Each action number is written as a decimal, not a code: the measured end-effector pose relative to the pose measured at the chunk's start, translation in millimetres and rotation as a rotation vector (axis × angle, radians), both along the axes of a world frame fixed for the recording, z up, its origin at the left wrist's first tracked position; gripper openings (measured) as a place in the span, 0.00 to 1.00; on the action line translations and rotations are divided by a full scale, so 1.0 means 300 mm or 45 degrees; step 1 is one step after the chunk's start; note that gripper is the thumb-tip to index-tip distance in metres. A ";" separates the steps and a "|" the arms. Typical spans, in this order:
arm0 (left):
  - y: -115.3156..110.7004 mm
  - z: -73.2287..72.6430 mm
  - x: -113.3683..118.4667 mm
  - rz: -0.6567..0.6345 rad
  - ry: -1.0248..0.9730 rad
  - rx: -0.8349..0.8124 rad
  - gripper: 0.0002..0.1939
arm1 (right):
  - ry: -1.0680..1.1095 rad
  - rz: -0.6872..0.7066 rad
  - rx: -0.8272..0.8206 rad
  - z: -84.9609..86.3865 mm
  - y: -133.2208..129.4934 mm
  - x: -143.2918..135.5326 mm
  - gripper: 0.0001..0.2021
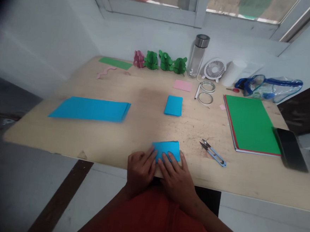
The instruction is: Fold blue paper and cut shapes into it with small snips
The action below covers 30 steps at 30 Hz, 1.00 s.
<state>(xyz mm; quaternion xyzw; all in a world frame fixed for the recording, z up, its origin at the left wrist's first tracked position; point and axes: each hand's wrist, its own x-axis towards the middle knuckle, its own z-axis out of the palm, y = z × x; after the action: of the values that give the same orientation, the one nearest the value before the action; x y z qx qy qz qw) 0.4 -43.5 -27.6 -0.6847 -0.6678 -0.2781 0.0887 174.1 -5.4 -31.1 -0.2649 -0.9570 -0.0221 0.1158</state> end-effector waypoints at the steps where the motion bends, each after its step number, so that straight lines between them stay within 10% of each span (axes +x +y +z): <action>1: 0.001 0.001 -0.002 -0.006 -0.001 0.003 0.13 | -0.013 0.006 -0.006 0.004 0.002 0.006 0.25; 16: -0.025 -0.008 0.031 0.048 0.047 -0.088 0.16 | -0.092 -0.054 -0.068 0.033 0.019 0.099 0.28; 22: -0.076 -0.032 0.084 -0.209 0.189 -0.047 0.22 | -0.085 -0.078 -0.063 0.018 0.017 0.099 0.29; 30: -0.114 -0.060 -0.017 -0.121 0.191 -0.013 0.23 | -0.104 -0.076 -0.069 0.023 0.012 0.100 0.30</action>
<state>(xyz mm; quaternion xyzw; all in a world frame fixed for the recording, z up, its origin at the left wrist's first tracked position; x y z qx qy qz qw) -4.6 -77.7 -45.5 -0.7350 -0.6275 -0.2265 0.1215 204.2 -1.9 -24.1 -0.2953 -0.9529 -0.0103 0.0689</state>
